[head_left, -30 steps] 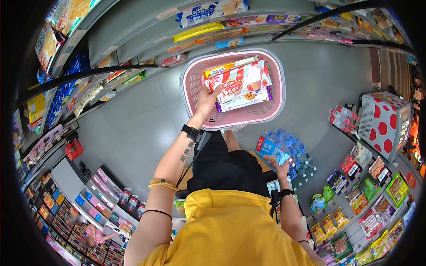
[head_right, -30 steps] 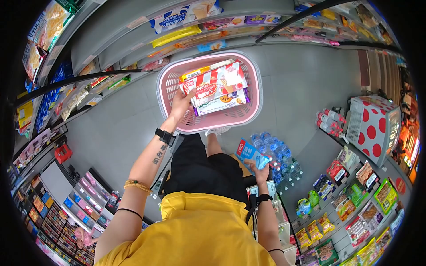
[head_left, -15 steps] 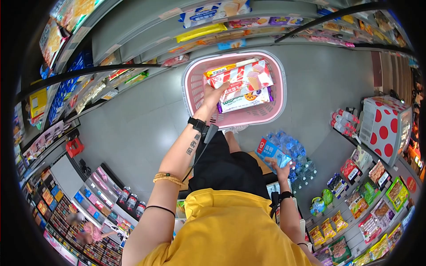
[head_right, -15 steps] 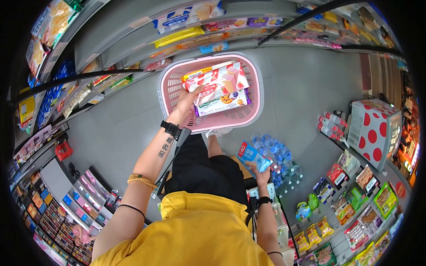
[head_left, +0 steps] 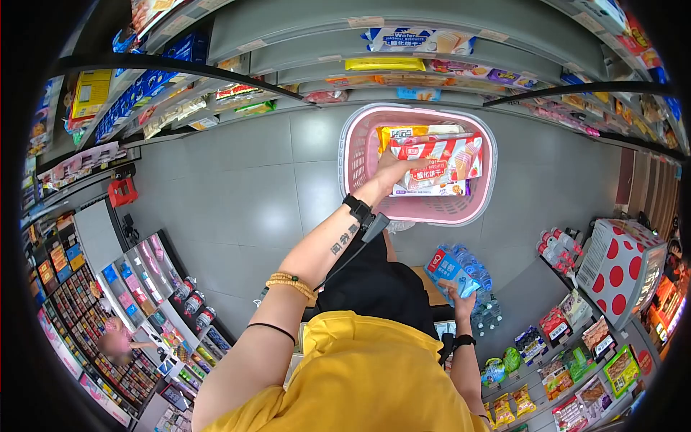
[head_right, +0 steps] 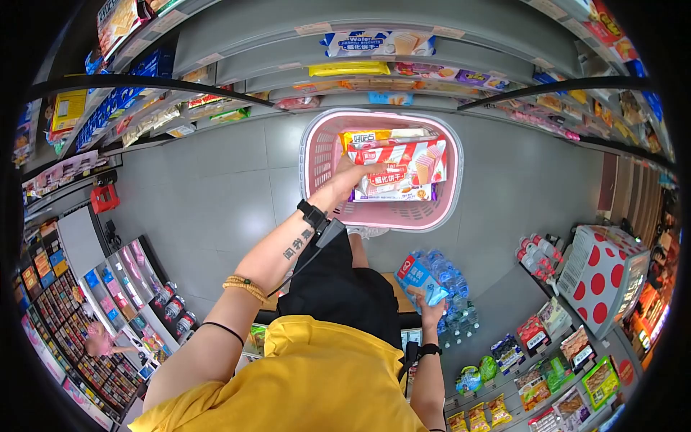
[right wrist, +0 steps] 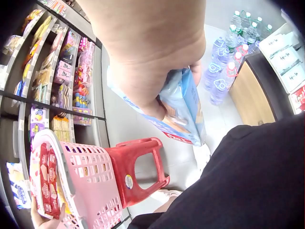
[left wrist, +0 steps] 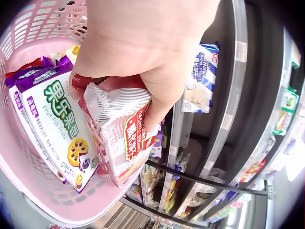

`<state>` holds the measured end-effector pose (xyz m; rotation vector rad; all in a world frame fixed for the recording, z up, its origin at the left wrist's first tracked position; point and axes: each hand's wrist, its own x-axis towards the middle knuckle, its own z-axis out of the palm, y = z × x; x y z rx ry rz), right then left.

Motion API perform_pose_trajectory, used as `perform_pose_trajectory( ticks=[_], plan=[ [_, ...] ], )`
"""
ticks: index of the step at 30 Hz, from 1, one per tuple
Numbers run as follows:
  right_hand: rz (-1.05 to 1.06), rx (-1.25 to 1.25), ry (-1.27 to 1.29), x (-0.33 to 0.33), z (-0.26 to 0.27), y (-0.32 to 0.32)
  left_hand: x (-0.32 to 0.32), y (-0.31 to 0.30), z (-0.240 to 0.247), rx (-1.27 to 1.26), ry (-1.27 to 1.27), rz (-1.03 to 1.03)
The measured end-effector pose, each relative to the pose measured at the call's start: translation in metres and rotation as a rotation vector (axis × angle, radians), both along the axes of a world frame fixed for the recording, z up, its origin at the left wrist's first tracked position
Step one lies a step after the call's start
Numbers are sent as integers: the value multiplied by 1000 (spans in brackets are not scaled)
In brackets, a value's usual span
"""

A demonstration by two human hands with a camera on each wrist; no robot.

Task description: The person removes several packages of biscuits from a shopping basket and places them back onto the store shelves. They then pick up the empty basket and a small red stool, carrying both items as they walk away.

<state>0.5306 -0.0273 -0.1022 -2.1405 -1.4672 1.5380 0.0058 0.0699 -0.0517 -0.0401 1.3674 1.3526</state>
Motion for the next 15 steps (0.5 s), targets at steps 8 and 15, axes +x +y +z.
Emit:
perform_pose_trajectory(
  ticks=[8, 15],
  plan=[
    [30, -9, 54, -17, -1, 17, -56, -43, 68, 153, 64, -41],
    [66, 55, 113, -27, -18, 23, -166, -94, 103, 133, 376, 195]
  ],
)
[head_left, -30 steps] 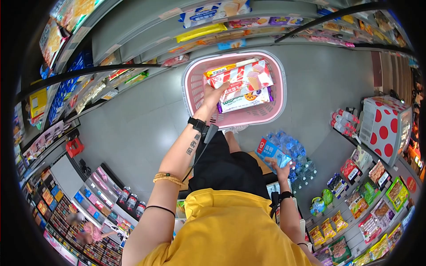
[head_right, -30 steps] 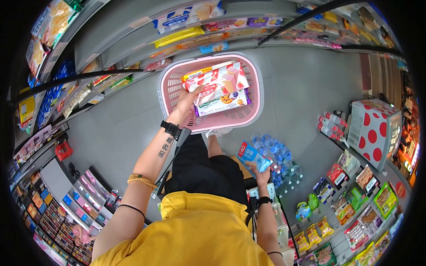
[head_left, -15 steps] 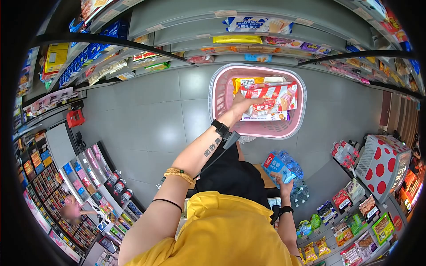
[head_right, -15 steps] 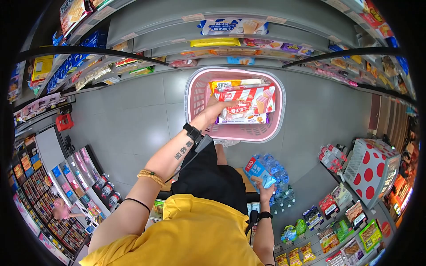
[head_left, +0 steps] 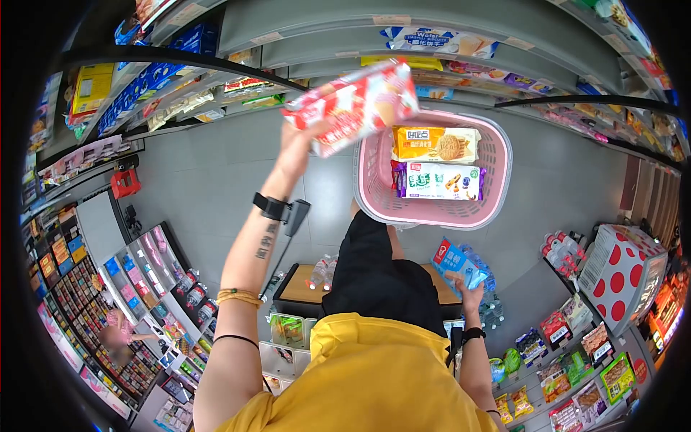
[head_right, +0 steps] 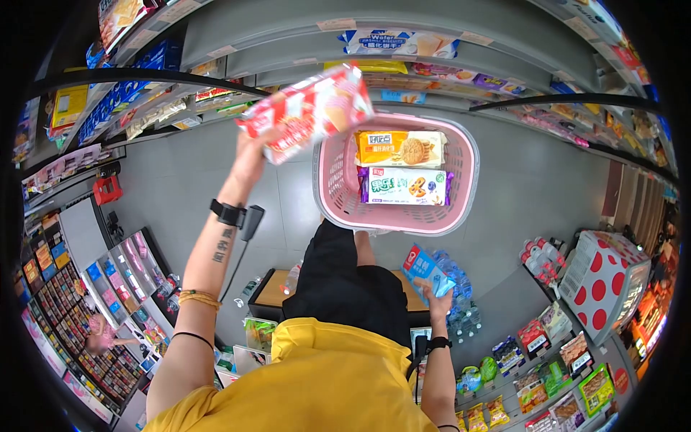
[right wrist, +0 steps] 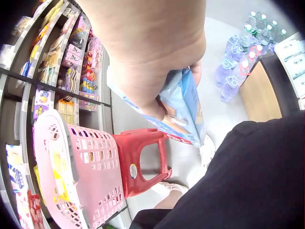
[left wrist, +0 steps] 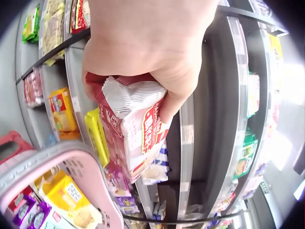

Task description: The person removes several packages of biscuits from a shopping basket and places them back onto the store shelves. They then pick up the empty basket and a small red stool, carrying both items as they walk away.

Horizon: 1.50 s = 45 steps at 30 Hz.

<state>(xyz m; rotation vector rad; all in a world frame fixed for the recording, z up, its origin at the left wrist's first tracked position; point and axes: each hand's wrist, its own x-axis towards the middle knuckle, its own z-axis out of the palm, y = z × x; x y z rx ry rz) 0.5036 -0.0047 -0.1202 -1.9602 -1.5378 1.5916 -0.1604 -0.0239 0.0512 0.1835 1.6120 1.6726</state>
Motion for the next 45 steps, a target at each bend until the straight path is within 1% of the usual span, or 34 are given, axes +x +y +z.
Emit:
perform_pose_trajectory(
  ticks=[2, 3, 4, 6, 7, 10, 11, 13, 16, 17, 19, 22, 26, 27, 30, 31, 34, 35, 38, 39, 41, 42, 45],
  plan=[
    [20, 10, -14, -4, -1, -1, -29, -4, -2, 6, 71, 94],
    [34, 23, -26, -14, 6, 1, -45, -8, -11, -20, 113, 125],
    [49, 35, -38, -21, 12, 2, -55, -6, -7, 28, 107, 135],
    [27, -23, -71, -30, 22, 5, -76, -6, -7, 4, 72, 100],
    [15, -52, -86, -33, 23, 5, -77, 0, -2, 31, 85, 110],
    [-10, -61, -24, -35, 26, 4, -98, 4, -8, 46, -2, 79],
    [-44, -107, -20, -35, 26, 5, -103, 7, -9, 41, -73, 117],
    [-111, -200, -13, -42, 33, 8, -117, 9, -12, 33, -116, 108],
    [-34, -103, -72, -38, 26, 7, -140, 14, -21, 25, -132, 61],
    [-45, -119, -54, -37, 25, 6, -148, 15, -25, 22, -130, 39],
    [-66, -151, -21, -53, 40, 10, -162, 16, -33, 33, -139, 4],
    [-75, -145, -9, -63, 46, 10, -170, 21, -41, 56, -111, 12],
    [-25, -147, -108, -66, 49, 7, -186, 26, -48, 22, -100, -27],
    [-20, -151, -114, -64, 49, 5, -192, 26, -50, 11, -138, -34],
    [-29, -91, -81, -56, 35, -2, -201, 29, -56, -36, -51, -68],
    [-38, -60, -64, -51, 29, -5, -202, 32, -57, -15, 7, -67],
    [-52, -75, 6, -37, 20, -7, -211, 34, -56, -9, 75, -82],
    [-44, -79, -9, -34, 18, -7, -221, 33, -61, -22, 64, -83],
    [-16, -68, -58, -27, 16, -10, -251, 25, -90, -42, 40, 43],
    [-4, -48, -77, -30, 19, -10, -235, 33, -71, -30, 118, 103],
    [9, -31, -106, -36, 24, -9, -258, 26, -94, -33, 193, 55],
    [10, -33, -116, -40, 28, -8, -259, 26, -93, -35, 230, 29],
    [-15, -49, -105, -36, 25, -12, -253, 26, -89, -263, 343, -138]
  ],
)
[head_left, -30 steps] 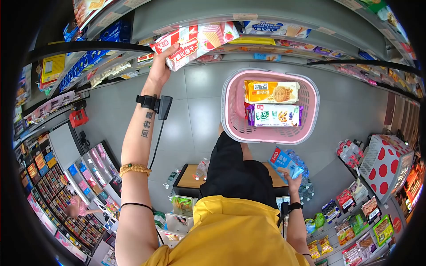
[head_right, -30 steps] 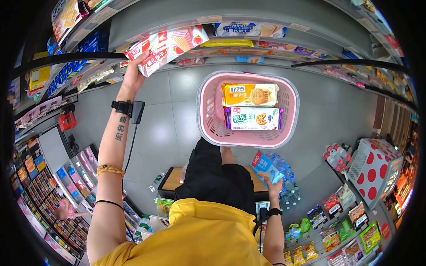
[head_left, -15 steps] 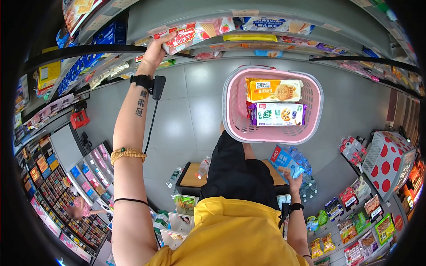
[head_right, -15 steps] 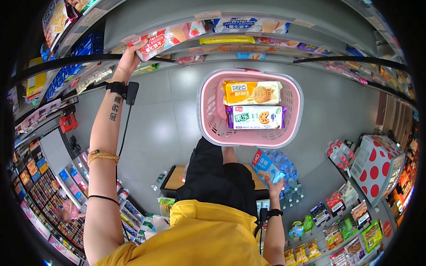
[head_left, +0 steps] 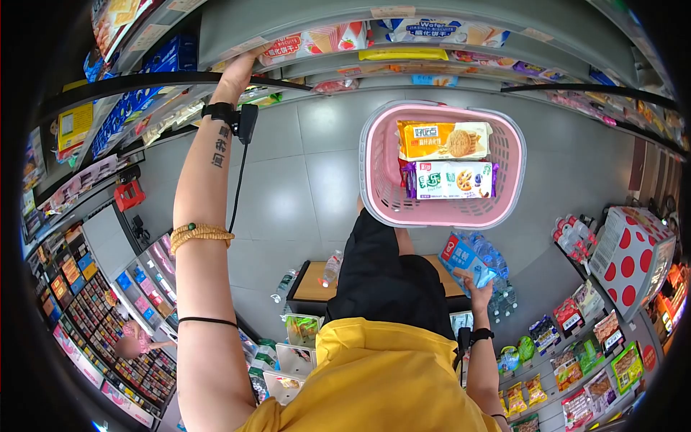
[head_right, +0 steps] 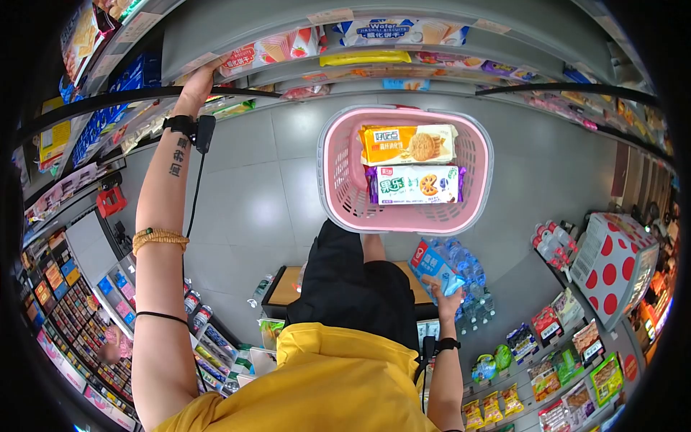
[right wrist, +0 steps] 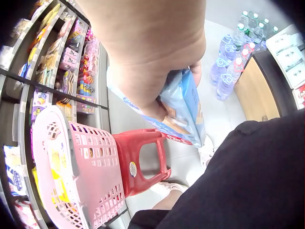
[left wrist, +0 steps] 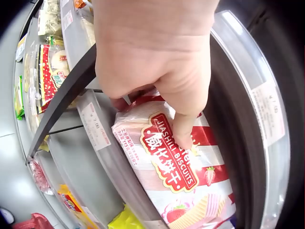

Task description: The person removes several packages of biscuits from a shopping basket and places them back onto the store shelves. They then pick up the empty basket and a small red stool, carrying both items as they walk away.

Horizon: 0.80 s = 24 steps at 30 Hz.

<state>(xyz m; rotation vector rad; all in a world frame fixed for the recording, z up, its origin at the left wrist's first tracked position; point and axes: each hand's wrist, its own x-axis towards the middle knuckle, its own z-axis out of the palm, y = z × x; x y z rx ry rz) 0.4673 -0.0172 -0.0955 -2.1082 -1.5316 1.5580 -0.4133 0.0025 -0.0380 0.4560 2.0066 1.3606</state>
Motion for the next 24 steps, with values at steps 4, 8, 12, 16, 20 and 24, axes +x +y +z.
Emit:
perform_pose_trajectory(
  ticks=[4, 8, 12, 16, 20, 24],
  plan=[
    [18, -16, -10, 6, -7, -4, 24, 4, 5, 43, 25, 77],
    [46, 30, 10, 5, -10, -7, 31, 5, 0, 30, 343, 92],
    [15, 15, 66, 6, -15, -10, 68, 16, -8, -260, 787, 442],
    [3, -10, 71, -3, -8, -8, 104, 37, 6, -185, -2, 522],
    [-22, -18, 75, -5, -7, -8, 124, 64, 22, 151, -581, 616],
    [50, 46, 44, 13, -19, -11, 125, 75, 23, 266, -539, 584]
  ],
)
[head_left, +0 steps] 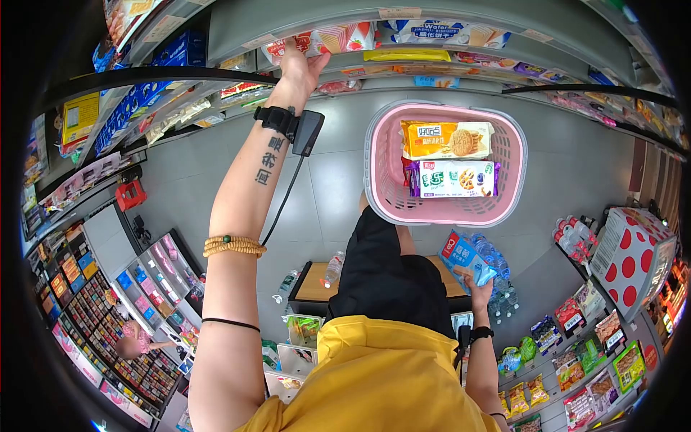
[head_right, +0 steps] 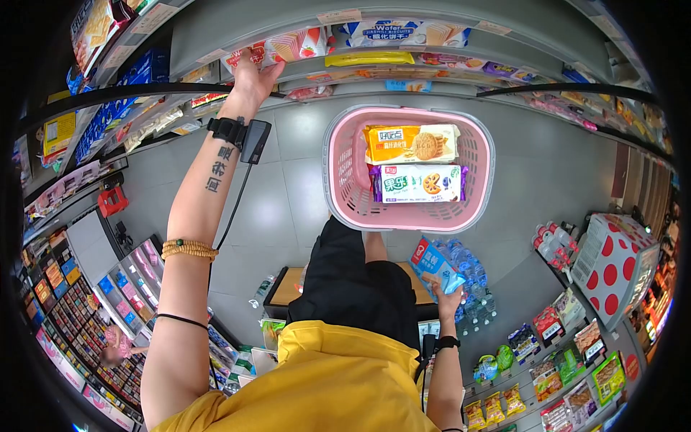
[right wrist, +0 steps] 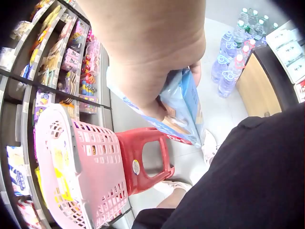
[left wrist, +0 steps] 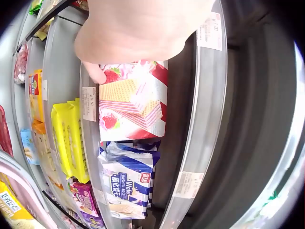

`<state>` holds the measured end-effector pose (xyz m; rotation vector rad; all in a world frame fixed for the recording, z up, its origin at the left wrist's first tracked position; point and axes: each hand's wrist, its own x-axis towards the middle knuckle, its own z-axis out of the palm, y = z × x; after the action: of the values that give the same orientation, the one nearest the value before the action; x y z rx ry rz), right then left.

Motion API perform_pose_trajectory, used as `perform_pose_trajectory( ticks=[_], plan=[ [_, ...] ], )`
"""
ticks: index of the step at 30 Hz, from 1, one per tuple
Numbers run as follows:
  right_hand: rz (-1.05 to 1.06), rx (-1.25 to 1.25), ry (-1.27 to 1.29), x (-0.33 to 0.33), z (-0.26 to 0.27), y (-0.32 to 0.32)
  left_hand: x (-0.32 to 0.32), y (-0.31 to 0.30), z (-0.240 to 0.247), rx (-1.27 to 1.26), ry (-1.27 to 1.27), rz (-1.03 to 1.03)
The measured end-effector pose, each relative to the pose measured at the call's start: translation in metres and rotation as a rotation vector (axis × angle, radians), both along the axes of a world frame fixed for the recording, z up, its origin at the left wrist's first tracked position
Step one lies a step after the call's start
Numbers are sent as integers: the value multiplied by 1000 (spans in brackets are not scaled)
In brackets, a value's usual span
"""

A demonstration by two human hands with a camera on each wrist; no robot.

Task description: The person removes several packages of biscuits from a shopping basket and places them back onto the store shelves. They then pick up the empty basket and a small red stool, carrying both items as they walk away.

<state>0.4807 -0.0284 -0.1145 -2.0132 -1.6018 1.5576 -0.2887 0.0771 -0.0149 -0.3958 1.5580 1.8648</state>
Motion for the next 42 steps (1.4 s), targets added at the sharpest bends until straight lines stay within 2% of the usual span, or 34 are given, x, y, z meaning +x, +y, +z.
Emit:
perform_pose_trajectory(
  ticks=[5, 8, 14, 16, 18, 19, 20, 24, 28, 31, 38, 39, 40, 41, 42],
  plan=[
    [-33, -13, -17, -15, 16, 1, -2, 1, -15, 103, -56, 85],
    [-8, -30, -49, -8, 13, -3, -10, -1, -39, 81, 11, 87],
    [-48, -71, -7, -10, 14, -1, 5, 20, -18, -127, 70, 228],
    [-80, -133, -6, -11, 16, 2, 10, 13, 2, 43, -24, 182],
    [-29, -32, -5, -6, 4, 1, 9, 19, 3, 50, -36, 183],
    [-4, 20, -6, -3, -1, 0, 5, 33, -7, -29, -2, 206],
    [-4, 16, -8, 1, -4, 0, 3, 42, -16, -108, 33, 230],
    [-14, 23, -51, -7, 2, 1, 10, 51, -5, -71, -46, 254],
    [-7, 3, -96, -16, 13, 1, -1, 45, -15, -109, -42, 156],
    [-114, -25, 45, -21, 12, -2, -1, 41, -16, -146, 0, 104],
    [-79, -61, -1, -23, 19, -5, 24, 11, -24, -196, 11, 23],
    [-89, -53, 0, -23, 19, -5, 39, 0, -16, -231, 40, -38],
    [-100, -42, 4, -23, 18, -5, 48, -17, -33, -216, 122, -87],
    [-102, -35, -2, -21, 15, -5, 65, -36, -28, -159, 183, -236],
    [-106, -26, -6, -17, 10, -6, 85, -52, -21, -168, 203, -296]
  ],
)
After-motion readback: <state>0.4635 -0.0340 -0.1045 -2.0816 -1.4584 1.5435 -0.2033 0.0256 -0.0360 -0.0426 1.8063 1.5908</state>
